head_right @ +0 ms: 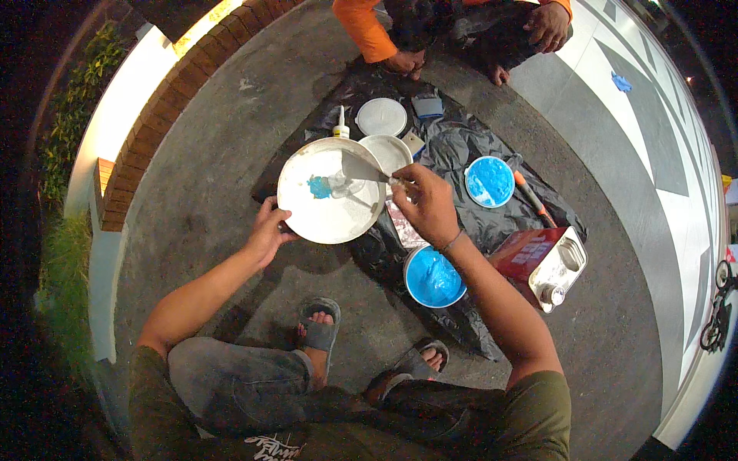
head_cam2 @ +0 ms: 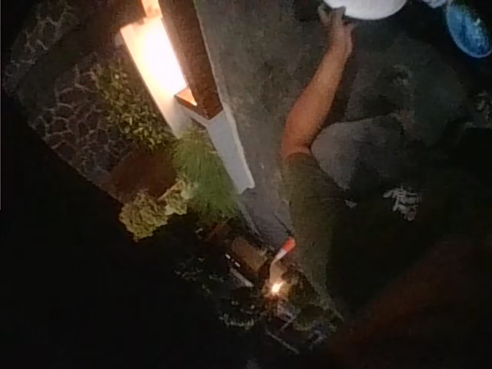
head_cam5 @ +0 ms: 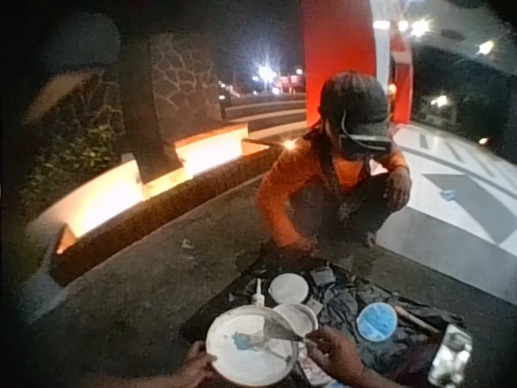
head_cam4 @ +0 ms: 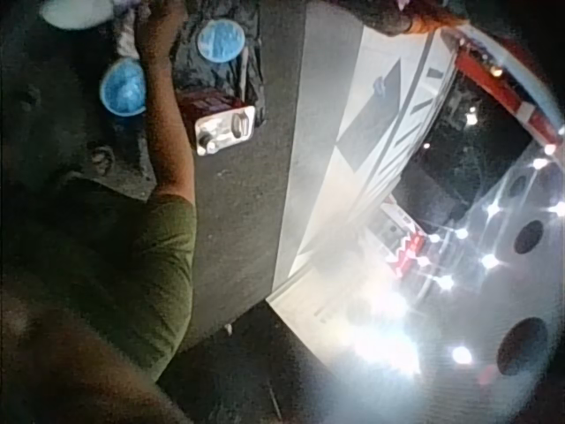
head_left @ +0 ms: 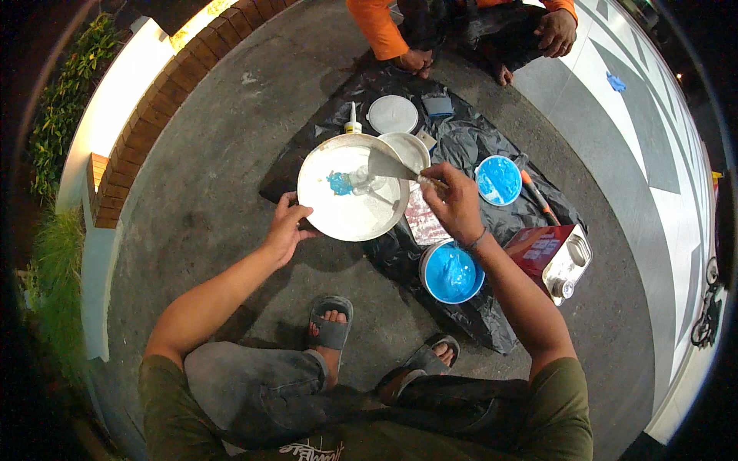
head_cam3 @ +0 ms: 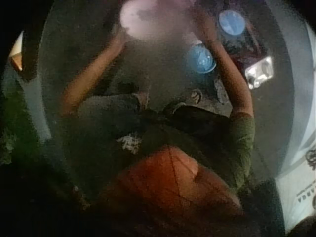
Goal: The person scoops white paint from a bucket onto a plate using a putty knife, then adds blue paint from a container. They mix the two colors together on the plate with the putty knife until a uniform light blue mixture is achieved.
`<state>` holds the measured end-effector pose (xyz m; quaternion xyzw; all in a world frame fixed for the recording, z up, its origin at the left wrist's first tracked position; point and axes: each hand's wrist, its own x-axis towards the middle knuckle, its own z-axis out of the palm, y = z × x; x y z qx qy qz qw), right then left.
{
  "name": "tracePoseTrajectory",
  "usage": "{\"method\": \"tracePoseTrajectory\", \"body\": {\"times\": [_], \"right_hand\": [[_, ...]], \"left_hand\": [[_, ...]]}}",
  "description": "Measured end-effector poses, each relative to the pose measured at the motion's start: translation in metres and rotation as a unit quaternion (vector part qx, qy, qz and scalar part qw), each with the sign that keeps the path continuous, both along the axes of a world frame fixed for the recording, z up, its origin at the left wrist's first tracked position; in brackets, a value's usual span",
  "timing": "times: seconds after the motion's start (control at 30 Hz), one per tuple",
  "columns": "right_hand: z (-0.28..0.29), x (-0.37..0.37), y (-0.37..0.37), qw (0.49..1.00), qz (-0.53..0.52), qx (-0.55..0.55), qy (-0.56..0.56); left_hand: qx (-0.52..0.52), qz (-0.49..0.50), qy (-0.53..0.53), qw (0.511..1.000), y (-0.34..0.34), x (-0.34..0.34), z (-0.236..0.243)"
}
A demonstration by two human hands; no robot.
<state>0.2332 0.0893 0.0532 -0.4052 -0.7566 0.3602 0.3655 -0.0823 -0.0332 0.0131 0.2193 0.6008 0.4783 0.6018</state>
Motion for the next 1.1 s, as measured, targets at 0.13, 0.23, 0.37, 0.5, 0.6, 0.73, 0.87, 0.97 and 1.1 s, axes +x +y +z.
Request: {"method": "tracePoseTrajectory", "body": {"times": [0.13,0.23,0.37,0.5,0.6,0.73,0.87,0.97,1.1], "right_hand": [[-0.021,0.004,0.022,0.992,-0.060,-0.080,0.083],[-0.032,0.008,0.035,0.963,-0.074,-0.202,0.161],[-0.048,0.011,0.048,0.960,-0.105,-0.207,0.158],[-0.057,0.016,0.056,0.991,-0.117,-0.036,-0.053],[-0.064,0.010,0.057,0.989,-0.079,0.018,-0.126],[-0.065,0.003,0.052,0.985,-0.054,0.014,-0.161],[-0.068,-0.006,0.054,0.983,-0.057,-0.064,-0.165],[-0.077,-0.005,0.061,0.981,-0.044,-0.096,-0.162],[-0.087,-0.006,0.060,0.972,-0.050,-0.217,-0.072]], "left_hand": [[0.000,0.008,0.006,1.000,-0.003,-0.006,-0.004],[-0.002,0.010,0.007,1.000,-0.007,-0.010,-0.006],[-0.009,0.016,0.007,1.000,-0.010,-0.015,-0.007],[-0.005,0.019,0.001,1.000,-0.013,-0.018,-0.011],[-0.008,0.025,0.001,1.000,-0.018,-0.024,-0.011],[-0.007,0.036,0.009,0.999,-0.022,-0.022,-0.007],[-0.010,0.036,0.016,0.999,-0.026,-0.031,-0.009],[-0.007,0.032,0.013,0.999,-0.025,-0.031,-0.009],[-0.009,0.031,0.015,0.999,-0.028,-0.035,-0.006]]}}
